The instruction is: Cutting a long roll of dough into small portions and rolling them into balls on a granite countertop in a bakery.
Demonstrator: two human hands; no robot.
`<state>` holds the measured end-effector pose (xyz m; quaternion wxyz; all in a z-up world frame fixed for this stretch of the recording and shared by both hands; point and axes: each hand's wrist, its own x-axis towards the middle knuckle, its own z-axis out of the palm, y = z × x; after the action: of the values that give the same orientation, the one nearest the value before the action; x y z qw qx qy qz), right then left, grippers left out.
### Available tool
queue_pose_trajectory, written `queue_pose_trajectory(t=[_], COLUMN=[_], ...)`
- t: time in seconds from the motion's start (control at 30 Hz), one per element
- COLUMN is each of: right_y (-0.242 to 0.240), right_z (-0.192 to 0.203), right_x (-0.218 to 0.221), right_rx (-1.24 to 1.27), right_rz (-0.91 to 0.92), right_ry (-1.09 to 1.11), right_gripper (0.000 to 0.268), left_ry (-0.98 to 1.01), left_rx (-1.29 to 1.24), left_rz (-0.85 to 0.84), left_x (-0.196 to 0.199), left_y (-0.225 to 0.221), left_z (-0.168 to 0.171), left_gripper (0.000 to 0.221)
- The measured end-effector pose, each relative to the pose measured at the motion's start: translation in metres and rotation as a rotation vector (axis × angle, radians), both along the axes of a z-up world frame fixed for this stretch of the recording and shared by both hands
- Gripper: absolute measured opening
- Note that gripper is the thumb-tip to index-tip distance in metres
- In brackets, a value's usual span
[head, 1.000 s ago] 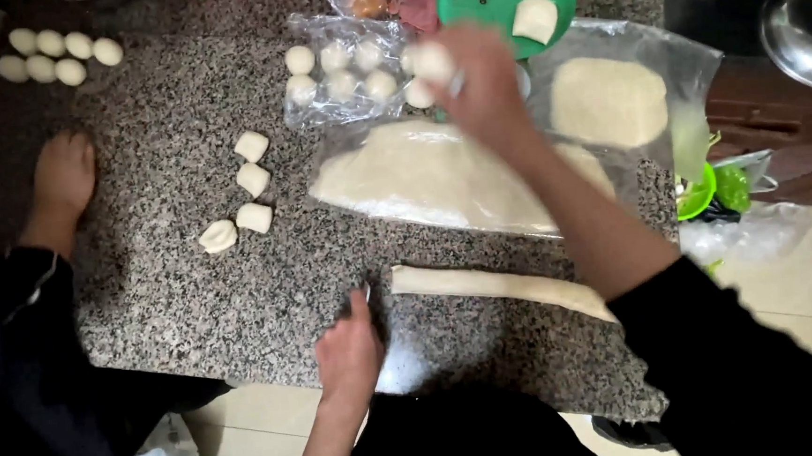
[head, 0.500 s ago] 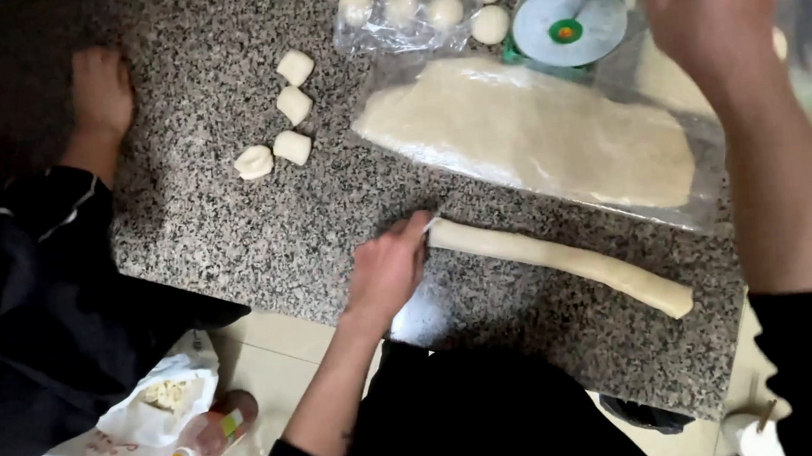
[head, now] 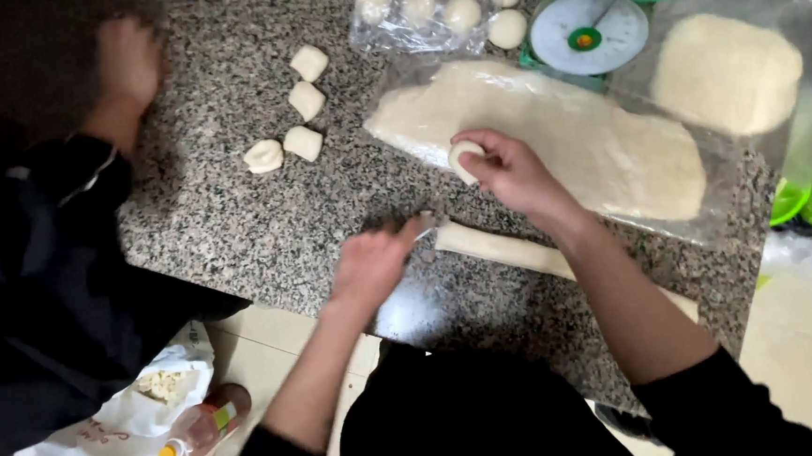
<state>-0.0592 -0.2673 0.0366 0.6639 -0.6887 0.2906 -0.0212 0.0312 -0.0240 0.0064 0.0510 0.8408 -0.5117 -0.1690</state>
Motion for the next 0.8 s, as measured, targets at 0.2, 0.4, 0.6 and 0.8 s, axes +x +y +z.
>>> queue_pose_trajectory(t=[0.2,0.4,0.6,0.8], right_y=[0.04,0.089,0.108,0.121], right_z=[-0.077,-0.098,0.048,0.111], right_x=[0.003,0.017,0.081,0.166], right_rx=[-0.469,-0.755,-0.661,-0.776], right_rz=[0.283,0.487,0.134,-0.196], right_ry=[0.163,0.301,-0.267,-0.848], right_gripper=[0.053,0.041,0.04,0.028], left_ry=[0.016,0.093,0.107,0.07], left_rx=[0.134,0.125,0.07,-0.003], left_rz=[0.029,0.166,0.217,0.188], left_x=[0.02,0.008,0.007,0.004], left_y=[0.105,0.11,0.105,0.098], left_z=[-0.063,-0.083,-0.079,-0.046], left_gripper=[0.034,0.034,0.03,0.041])
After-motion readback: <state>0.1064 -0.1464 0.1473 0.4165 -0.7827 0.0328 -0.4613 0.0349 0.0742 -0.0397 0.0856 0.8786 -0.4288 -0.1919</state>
